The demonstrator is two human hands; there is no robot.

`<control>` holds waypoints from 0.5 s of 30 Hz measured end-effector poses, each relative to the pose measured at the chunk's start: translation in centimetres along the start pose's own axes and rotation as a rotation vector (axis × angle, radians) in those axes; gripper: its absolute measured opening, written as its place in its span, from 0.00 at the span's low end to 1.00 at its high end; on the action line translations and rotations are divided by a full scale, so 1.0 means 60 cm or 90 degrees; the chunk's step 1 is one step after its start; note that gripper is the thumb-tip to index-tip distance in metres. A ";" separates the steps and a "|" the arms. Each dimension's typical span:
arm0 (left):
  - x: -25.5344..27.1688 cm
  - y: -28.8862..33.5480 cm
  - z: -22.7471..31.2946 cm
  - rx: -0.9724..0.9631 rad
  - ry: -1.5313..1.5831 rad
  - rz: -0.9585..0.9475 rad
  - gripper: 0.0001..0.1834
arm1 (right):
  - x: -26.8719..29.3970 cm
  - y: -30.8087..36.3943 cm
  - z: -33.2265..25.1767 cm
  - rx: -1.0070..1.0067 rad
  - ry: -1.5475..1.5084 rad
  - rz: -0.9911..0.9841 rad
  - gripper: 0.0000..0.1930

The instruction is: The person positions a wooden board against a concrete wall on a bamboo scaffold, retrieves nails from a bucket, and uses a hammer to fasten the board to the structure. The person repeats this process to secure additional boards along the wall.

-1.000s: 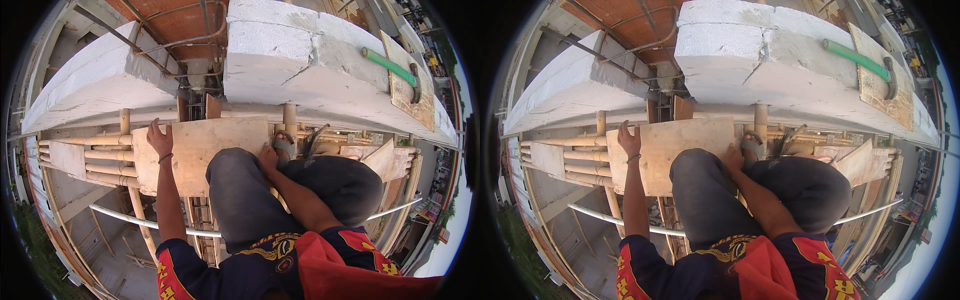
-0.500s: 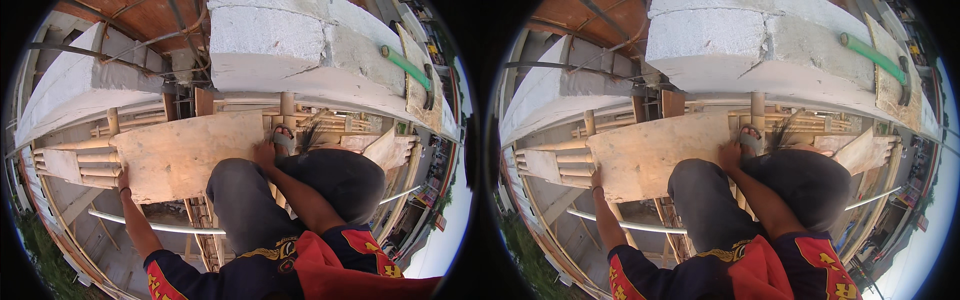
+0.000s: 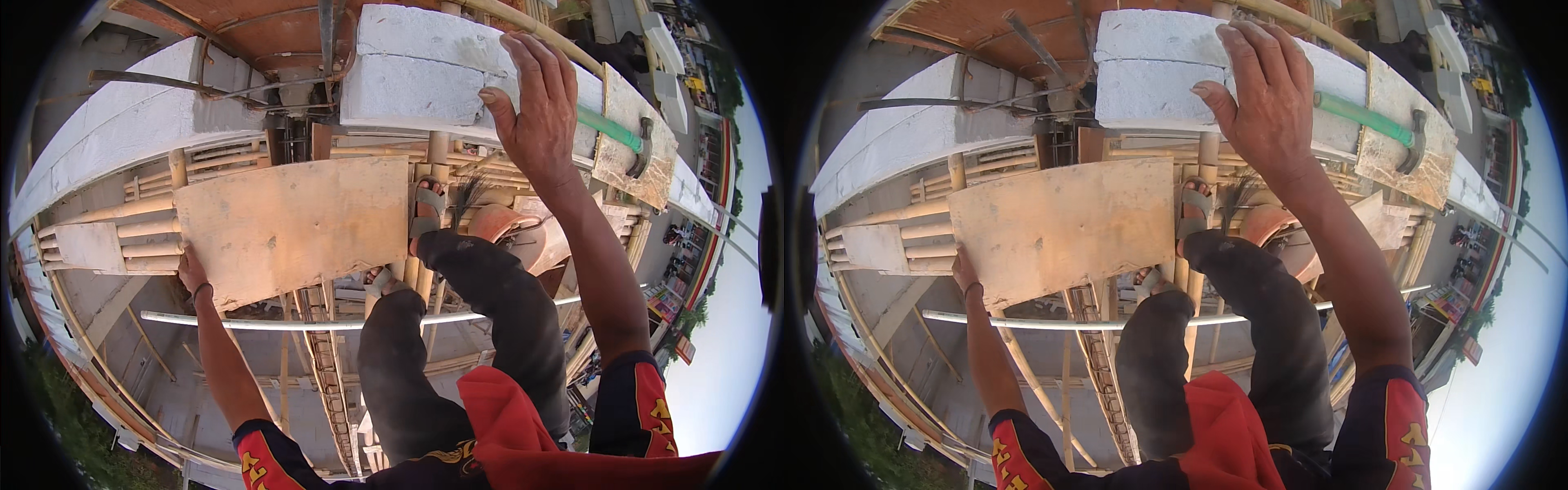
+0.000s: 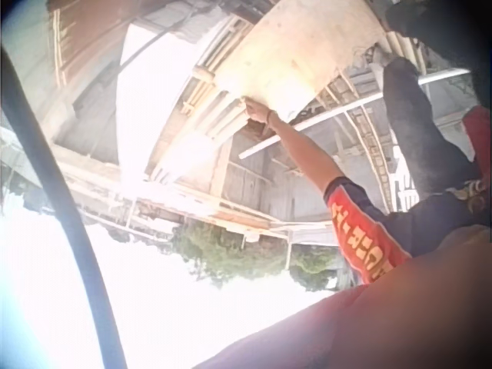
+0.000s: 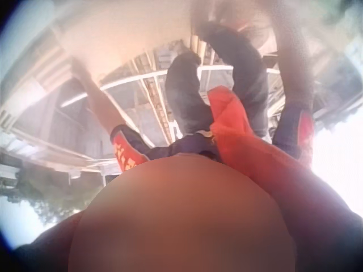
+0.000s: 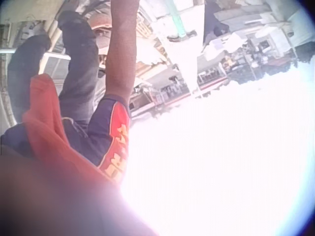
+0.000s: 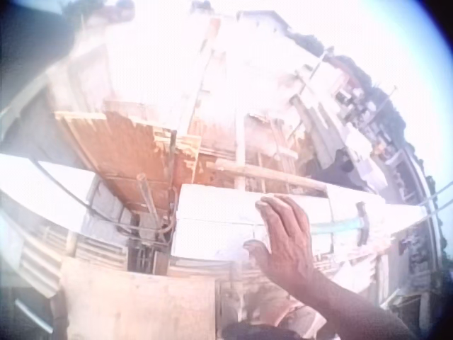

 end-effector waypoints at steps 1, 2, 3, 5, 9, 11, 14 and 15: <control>0.009 0.007 0.010 -0.007 -0.008 0.011 0.39 | -0.022 -0.009 0.024 -0.024 0.002 -0.024 0.33; 0.010 0.017 0.018 -0.012 0.016 0.003 0.38 | -0.053 -0.009 0.038 -0.030 0.006 -0.060 0.34; 0.013 0.027 0.028 -0.029 0.003 0.010 0.37 | -0.090 0.006 0.055 -0.081 0.007 -0.132 0.35; 0.006 0.049 0.044 -0.058 -0.026 0.018 0.36 | -0.117 0.035 0.055 -0.040 0.012 -0.115 0.36; -0.038 0.084 0.040 -0.046 -0.048 -0.002 0.36 | -0.145 0.074 0.069 -0.072 0.003 -0.121 0.36; -0.070 0.095 0.029 -0.040 -0.044 -0.041 0.36 | -0.148 0.075 0.070 -0.068 0.020 -0.154 0.36; -0.106 0.104 -0.004 -0.014 -0.069 -0.068 0.37 | -0.144 0.064 0.067 -0.062 0.029 -0.162 0.35; -0.115 0.109 -0.018 -0.008 -0.078 -0.075 0.37 | -0.142 0.062 0.063 -0.058 0.028 -0.163 0.34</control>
Point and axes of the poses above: each hand's wrist, its own y-axis away from the middle knuckle, its own x-axis out of the back of the hand, z = x × y, the point moved 9 cm from there along -y, towards the middle knuckle, and after that the axes turned 2 degrees about y, right-handed, at the moved point
